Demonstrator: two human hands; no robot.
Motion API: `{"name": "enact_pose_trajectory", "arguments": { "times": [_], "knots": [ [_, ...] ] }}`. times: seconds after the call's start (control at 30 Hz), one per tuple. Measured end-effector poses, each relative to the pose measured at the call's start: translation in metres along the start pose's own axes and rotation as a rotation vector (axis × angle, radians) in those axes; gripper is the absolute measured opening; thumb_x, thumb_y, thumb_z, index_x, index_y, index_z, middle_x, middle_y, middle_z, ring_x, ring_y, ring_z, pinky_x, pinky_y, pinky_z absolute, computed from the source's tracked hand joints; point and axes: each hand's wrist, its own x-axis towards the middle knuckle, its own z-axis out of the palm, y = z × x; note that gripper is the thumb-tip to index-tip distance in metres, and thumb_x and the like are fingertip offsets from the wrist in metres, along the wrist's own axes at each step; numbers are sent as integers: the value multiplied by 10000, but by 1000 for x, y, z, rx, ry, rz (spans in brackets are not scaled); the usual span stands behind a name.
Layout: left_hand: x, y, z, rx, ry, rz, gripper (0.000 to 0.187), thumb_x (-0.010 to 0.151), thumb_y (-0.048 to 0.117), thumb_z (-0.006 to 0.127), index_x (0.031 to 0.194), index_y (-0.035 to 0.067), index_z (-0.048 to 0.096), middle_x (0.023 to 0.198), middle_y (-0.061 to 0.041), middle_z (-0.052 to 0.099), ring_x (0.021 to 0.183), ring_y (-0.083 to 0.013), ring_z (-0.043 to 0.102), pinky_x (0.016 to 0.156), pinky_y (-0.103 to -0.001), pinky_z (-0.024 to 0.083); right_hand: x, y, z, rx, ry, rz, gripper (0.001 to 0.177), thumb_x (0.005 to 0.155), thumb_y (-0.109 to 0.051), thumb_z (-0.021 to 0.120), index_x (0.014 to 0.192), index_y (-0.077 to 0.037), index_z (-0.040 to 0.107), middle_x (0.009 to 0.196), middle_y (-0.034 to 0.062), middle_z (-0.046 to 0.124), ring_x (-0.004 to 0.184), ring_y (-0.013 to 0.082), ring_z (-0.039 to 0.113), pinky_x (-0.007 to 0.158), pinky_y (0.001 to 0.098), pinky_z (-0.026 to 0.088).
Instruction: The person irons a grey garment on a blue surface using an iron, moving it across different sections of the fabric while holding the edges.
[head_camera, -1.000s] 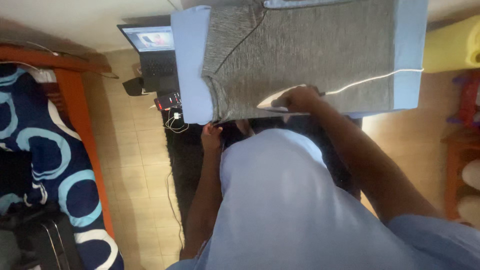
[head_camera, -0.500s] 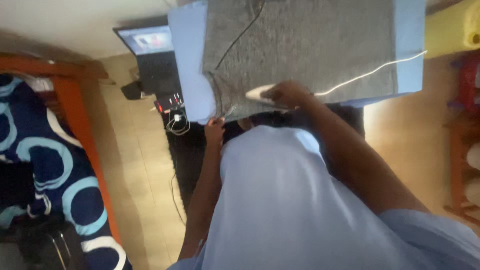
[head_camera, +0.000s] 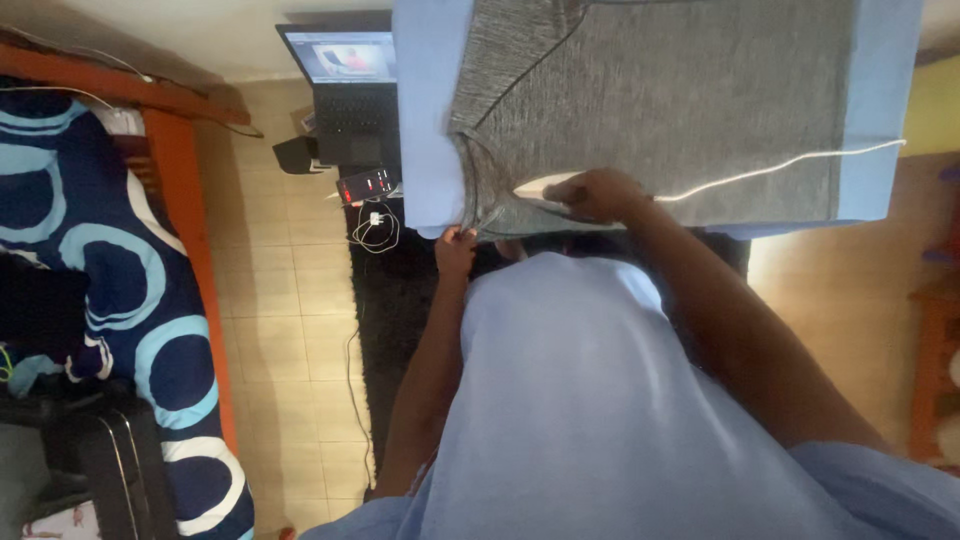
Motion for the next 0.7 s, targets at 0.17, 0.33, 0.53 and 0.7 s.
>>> {"name": "enact_pose_trajectory", "arguments": {
  "times": [0.17,0.33,0.53,0.7],
  "knots": [
    [1,-5,0,-91,-30,56,275,880,217,810,967,-18,699,695,-32,629,536,-104,533,477,-288,421,-32,-31,-15,-133,-112,50,330,1020,-356,561,1314,-439,686,1287,-16,723,1211,262,619,1198,574,288],
    [1,-7,-3,57,-19,-17,285,880,225,799,945,-21,672,703,-42,654,538,-114,560,489,-292,449,-20,-29,-18,-39,-11,37,348,1025,-381,552,1355,-395,660,1258,42,726,1140,287,675,1110,509,454],
    [0,-7,-5,-6,-40,17,264,880,209,783,984,-14,688,726,-39,643,589,-114,531,522,-294,426,-16,-25,-13,-125,-51,59,345,1061,-370,488,1360,-393,659,1309,62,687,1178,298,657,1064,529,465],
    [-2,-7,-12,250,9,208,255,855,197,787,949,-28,714,727,-61,680,652,-139,608,622,-314,494,-18,-7,-7,-308,-44,-89,431,971,-295,536,1361,-439,651,1350,-8,677,1198,282,659,1034,494,511]
  ]
}}
